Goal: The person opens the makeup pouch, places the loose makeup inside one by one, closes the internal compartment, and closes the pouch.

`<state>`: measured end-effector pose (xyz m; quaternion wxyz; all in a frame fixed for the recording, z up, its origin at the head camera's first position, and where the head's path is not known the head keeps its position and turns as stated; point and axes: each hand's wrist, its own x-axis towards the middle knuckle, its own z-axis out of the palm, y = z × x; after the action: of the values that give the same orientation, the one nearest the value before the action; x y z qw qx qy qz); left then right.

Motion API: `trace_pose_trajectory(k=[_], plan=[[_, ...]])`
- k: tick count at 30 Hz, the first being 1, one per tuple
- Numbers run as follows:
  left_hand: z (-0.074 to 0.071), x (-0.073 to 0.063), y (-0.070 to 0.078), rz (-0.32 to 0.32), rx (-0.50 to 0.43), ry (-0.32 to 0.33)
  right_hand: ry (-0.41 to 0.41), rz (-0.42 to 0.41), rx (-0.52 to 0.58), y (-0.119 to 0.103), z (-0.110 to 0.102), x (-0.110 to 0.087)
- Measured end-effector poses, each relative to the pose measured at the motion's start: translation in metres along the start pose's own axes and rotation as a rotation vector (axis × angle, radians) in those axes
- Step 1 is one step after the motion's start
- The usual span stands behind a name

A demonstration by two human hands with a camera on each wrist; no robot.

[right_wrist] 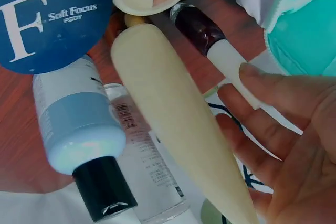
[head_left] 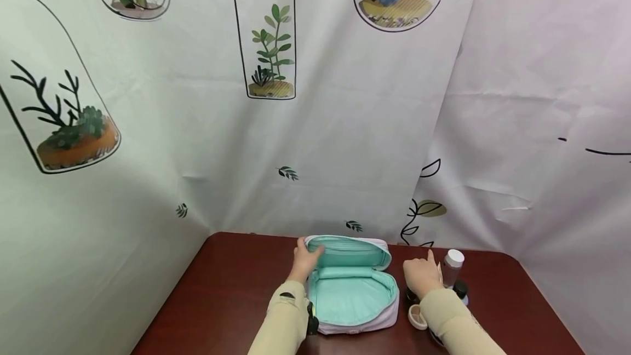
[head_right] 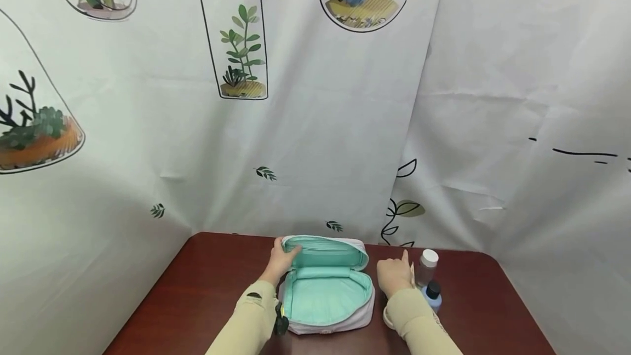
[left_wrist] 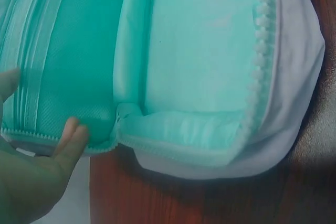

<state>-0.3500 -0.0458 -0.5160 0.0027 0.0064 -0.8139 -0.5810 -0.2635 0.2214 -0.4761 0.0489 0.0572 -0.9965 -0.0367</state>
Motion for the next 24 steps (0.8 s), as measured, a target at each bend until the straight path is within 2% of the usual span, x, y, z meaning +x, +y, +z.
trace_pose_trajectory(k=[4,7,10,14,18,24], plan=[[0.004,-0.002,-0.004,-0.028,0.008,0.053,-0.031,0.042,0.094,-0.004,-0.010,0.004],[0.006,-0.001,-0.005,-0.045,0.035,0.080,-0.012,0.070,0.227,-0.010,-0.027,0.012],[0.007,0.002,-0.006,-0.069,0.062,0.084,0.033,0.035,0.385,-0.021,-0.042,0.021],[0.006,0.003,-0.003,-0.103,0.068,0.031,0.097,-0.041,0.554,-0.042,-0.053,0.033],[0.010,0.005,0.001,-0.128,0.075,-0.027,0.205,-0.054,0.618,-0.061,-0.046,0.044],[0.016,0.008,0.002,-0.148,0.094,-0.057,0.329,-0.013,0.610,-0.076,-0.022,0.051]])
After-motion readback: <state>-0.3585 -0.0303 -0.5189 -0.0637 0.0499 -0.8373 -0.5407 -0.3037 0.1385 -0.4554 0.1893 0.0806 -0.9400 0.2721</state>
